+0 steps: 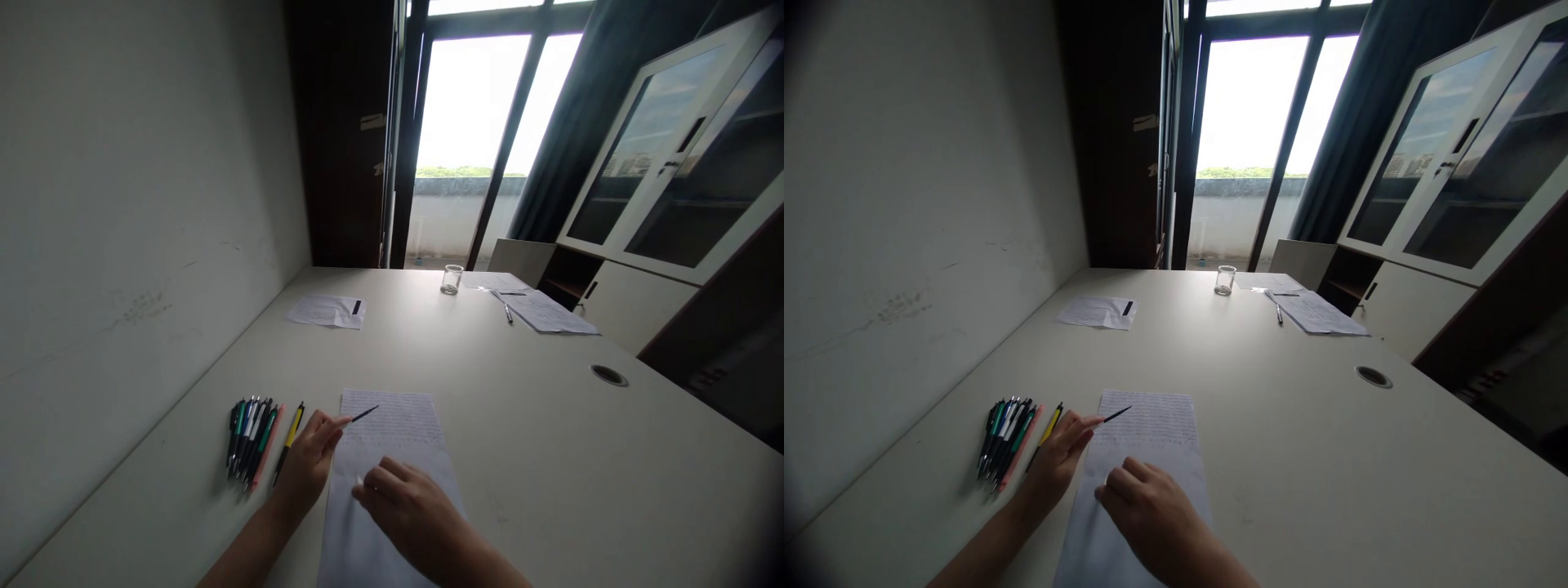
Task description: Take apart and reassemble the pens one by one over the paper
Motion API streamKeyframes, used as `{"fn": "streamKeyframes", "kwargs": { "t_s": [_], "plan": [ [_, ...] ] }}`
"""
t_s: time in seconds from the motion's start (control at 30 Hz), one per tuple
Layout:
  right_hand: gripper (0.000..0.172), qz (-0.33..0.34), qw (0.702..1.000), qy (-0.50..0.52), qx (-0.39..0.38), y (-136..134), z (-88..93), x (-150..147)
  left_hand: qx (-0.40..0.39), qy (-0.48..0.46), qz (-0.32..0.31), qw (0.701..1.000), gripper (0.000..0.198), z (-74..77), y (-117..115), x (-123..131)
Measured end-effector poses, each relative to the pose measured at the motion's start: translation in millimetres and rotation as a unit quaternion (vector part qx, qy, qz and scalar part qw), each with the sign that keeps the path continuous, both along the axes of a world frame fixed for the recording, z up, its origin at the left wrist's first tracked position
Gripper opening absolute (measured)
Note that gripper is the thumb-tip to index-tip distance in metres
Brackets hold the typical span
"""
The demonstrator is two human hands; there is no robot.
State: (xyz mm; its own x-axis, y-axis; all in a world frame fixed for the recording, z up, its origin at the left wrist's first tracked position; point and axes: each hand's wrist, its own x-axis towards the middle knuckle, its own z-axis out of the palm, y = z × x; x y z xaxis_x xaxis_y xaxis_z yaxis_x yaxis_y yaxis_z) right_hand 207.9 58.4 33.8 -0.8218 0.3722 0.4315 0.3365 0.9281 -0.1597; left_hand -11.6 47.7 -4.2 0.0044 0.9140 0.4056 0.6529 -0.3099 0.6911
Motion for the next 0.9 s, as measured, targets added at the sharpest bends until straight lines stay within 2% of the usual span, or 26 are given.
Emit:
{"fn": "streamKeyframes", "kwargs": {
  "t_s": [0.1, 0.2, 0.53, 0.7, 0.9],
  "plan": [
    [0.005, -0.014, 0.992, 0.071, -0.101, 8.6, -2.3, -2.4, -0.001, -0.001, 0.002, 1.0, 0.032, 2.1, -0.4, 0.2],
    [0.009, -0.025, 0.98, 0.096, -0.173, 17.4, -5.6, -6.6, -0.002, -0.003, 0.006, 1.0, 0.033, 3.6, -0.9, 0.7],
    [0.013, -0.018, 0.977, 0.074, -0.198, 22.3, -9.9, -21.1, -0.014, -0.001, 0.013, 1.0, 0.036, -1.5, -0.8, 0.0],
    [0.019, -0.03, 0.971, 0.075, -0.227, 21.9, -19.7, -25.5, -0.022, -0.004, 0.011, 1.0, 0.035, -3.2, -0.8, -0.6],
    [0.014, -0.046, 0.968, 0.089, -0.231, 25.4, -23.8, -22.8, -0.033, -0.008, 0.012, 0.999, 0.036, -2.8, -1.5, 0.5]
  ]
}}
